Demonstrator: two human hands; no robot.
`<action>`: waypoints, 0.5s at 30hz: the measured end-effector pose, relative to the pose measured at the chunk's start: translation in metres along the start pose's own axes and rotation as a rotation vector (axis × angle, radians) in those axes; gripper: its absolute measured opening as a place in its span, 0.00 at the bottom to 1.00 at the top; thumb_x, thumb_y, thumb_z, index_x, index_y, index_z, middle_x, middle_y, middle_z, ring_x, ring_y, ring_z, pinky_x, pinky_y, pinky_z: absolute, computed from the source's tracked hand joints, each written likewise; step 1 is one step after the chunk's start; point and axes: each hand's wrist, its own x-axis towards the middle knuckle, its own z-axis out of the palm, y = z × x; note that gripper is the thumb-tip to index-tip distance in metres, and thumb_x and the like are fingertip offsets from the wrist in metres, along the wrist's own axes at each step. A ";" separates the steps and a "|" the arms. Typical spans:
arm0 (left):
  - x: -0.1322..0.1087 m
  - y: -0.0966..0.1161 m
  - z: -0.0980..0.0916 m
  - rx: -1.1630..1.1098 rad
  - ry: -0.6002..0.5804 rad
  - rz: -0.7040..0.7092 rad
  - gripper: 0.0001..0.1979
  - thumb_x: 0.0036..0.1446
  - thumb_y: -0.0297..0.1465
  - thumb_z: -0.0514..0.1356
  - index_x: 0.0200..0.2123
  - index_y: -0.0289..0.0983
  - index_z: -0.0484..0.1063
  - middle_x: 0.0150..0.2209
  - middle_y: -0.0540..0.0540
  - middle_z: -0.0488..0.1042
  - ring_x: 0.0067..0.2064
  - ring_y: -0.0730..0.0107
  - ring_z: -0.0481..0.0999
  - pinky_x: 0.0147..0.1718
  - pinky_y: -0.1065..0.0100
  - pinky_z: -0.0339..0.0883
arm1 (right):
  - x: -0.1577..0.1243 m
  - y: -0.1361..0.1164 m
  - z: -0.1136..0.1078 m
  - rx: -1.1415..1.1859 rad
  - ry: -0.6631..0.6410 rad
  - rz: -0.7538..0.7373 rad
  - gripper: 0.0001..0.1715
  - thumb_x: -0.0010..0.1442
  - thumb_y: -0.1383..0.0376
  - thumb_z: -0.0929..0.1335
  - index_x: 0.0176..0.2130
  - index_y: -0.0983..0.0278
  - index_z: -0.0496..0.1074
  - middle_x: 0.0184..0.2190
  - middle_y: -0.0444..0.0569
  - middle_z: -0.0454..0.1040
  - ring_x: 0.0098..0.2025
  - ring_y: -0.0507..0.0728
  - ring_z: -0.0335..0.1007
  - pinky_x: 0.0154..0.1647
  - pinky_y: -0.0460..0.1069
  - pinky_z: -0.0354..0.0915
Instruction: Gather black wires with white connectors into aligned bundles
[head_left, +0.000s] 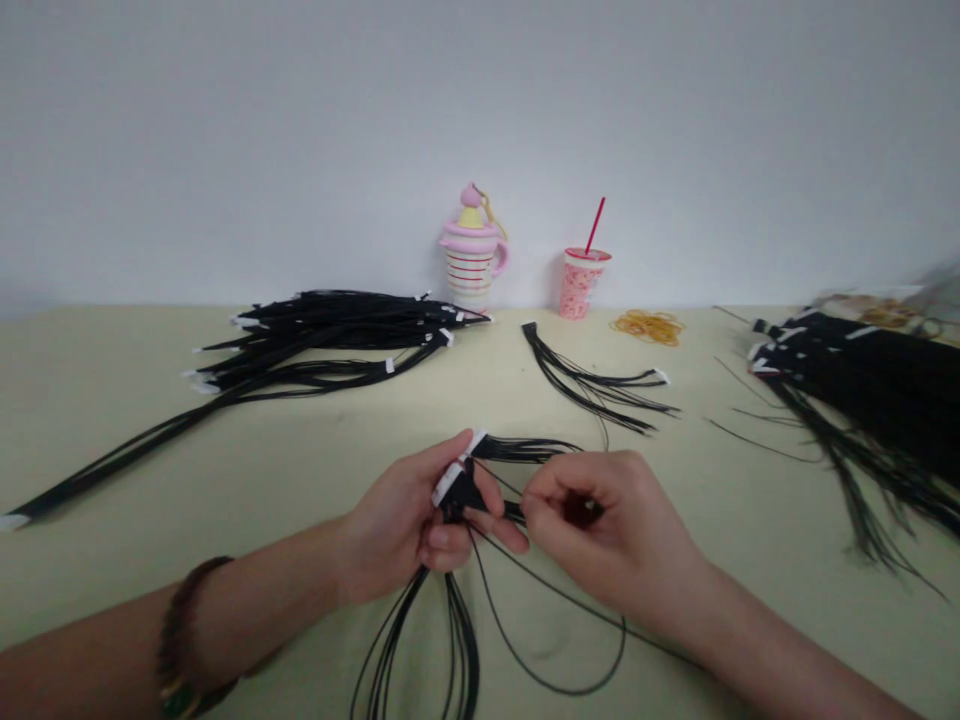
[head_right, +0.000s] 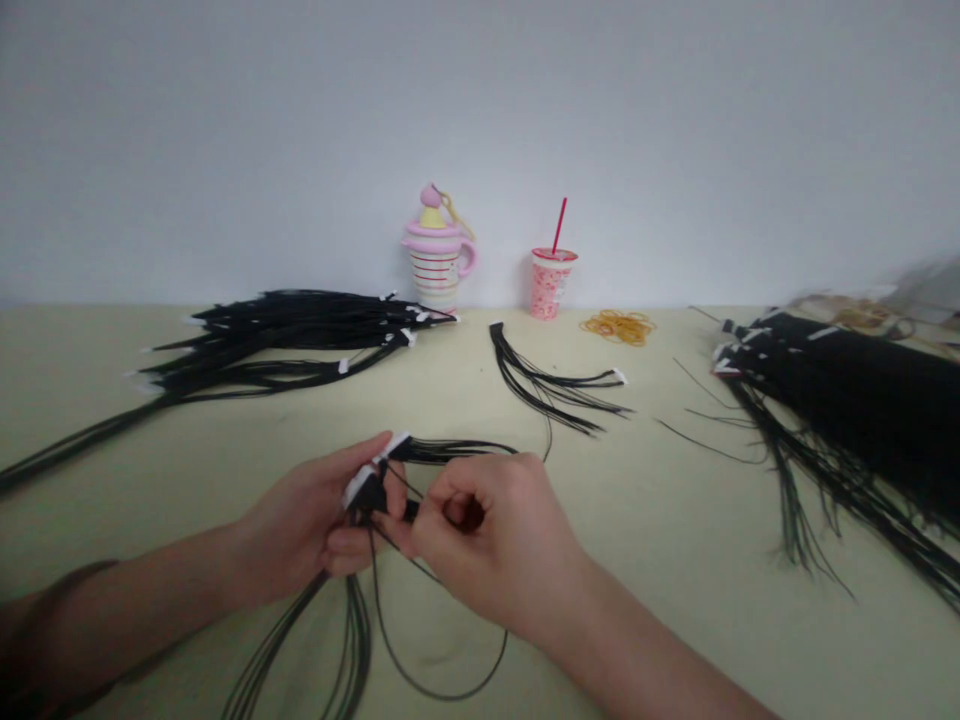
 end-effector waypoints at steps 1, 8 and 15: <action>0.000 0.001 0.001 -0.009 0.011 -0.004 0.27 0.58 0.45 0.45 0.21 0.33 0.70 0.19 0.38 0.74 0.13 0.84 0.46 0.13 0.78 0.37 | -0.001 0.000 0.003 -0.033 0.012 -0.013 0.11 0.48 0.72 0.63 0.16 0.67 0.66 0.13 0.39 0.59 0.17 0.44 0.50 0.16 0.41 0.47; 0.001 0.001 0.000 0.006 0.004 -0.011 0.28 0.58 0.44 0.43 0.20 0.33 0.70 0.23 0.32 0.76 0.13 0.83 0.47 0.13 0.78 0.37 | -0.001 0.002 0.003 -0.036 0.038 0.011 0.10 0.45 0.73 0.62 0.16 0.67 0.65 0.12 0.38 0.58 0.16 0.44 0.50 0.16 0.40 0.48; 0.000 0.000 -0.003 0.032 -0.017 -0.004 0.28 0.59 0.44 0.42 0.21 0.33 0.71 0.24 0.31 0.76 0.13 0.83 0.45 0.14 0.77 0.37 | -0.001 0.006 0.004 -0.020 0.023 0.001 0.09 0.46 0.72 0.62 0.18 0.67 0.66 0.14 0.39 0.61 0.17 0.44 0.52 0.17 0.40 0.49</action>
